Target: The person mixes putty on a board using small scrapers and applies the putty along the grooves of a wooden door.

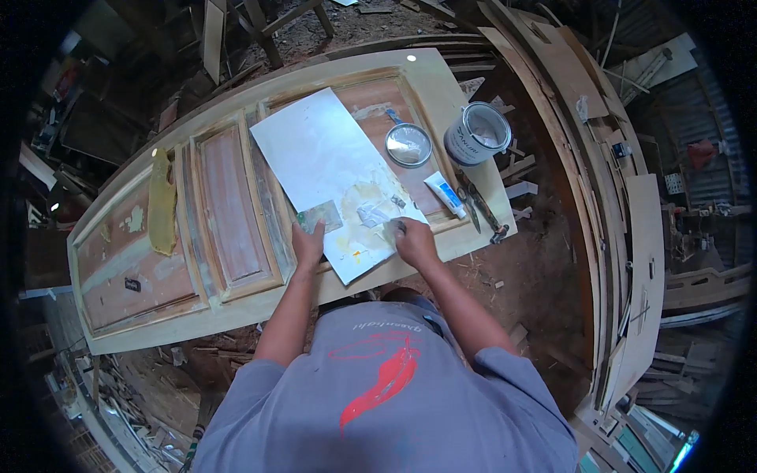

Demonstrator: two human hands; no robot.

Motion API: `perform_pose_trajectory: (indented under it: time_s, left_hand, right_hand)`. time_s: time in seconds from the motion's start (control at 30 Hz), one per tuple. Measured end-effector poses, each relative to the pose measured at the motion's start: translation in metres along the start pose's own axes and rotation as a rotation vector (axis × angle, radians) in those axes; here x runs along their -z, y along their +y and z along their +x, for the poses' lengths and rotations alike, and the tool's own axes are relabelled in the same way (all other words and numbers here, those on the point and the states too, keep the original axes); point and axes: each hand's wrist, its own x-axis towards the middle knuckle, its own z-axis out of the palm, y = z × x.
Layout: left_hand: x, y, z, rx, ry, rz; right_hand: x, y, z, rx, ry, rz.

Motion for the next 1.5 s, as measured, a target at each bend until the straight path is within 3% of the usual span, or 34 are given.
perform_pose_trajectory:
  time_s: [0.17, 0.3, 0.43, 0.57, 0.73, 0.8, 0.97, 1.07, 1.1, 1.2, 1.37, 1.5]
  left_hand:
    - [-0.004, -0.002, 0.001, 0.008, 0.012, -0.022]
    - [0.004, 0.009, -0.004, 0.028, -0.032, -0.029]
    - [0.001, 0.011, -0.003, 0.007, -0.021, -0.026]
    - [0.007, 0.012, -0.003, 0.011, -0.035, -0.026]
    - [0.001, 0.005, -0.002, -0.005, -0.029, -0.039]
    - [0.005, 0.009, -0.001, 0.004, -0.022, -0.045]
    - [0.005, 0.012, -0.005, 0.005, -0.023, -0.073]
    - [0.003, 0.008, -0.003, 0.005, -0.026, -0.059]
    - [0.002, 0.009, -0.004, 0.008, -0.021, -0.068]
    - [0.003, 0.010, -0.003, 0.019, -0.007, -0.072]
    - [0.000, 0.008, -0.005, 0.013, -0.003, -0.074]
    - [0.000, 0.007, -0.002, 0.001, -0.001, -0.061]
  right_hand:
    - [-0.005, 0.049, -0.036, 0.508, -0.095, -0.467]
    - [0.025, 0.044, -0.037, 0.429, -0.212, -0.477]
    - [0.018, 0.035, -0.011, 0.484, -0.032, -0.489]
    - [0.032, 0.030, -0.021, 0.355, -0.254, -0.582]
    - [0.011, 0.030, 0.002, 0.319, -0.061, -0.587]
    - [-0.016, 0.030, -0.001, 0.331, -0.078, -0.611]
    - [-0.003, 0.003, -0.021, 0.304, -0.276, -0.574]
    - [0.017, -0.009, -0.008, 0.215, -0.089, -0.548]
    - [0.006, 0.012, 0.003, 0.281, -0.013, -0.493]
    - [-0.017, 0.011, 0.005, 0.279, 0.002, -0.486]
    - [-0.029, -0.014, -0.014, 0.337, -0.249, -0.586]
    - [-0.001, -0.013, -0.006, 0.326, -0.365, -0.616]
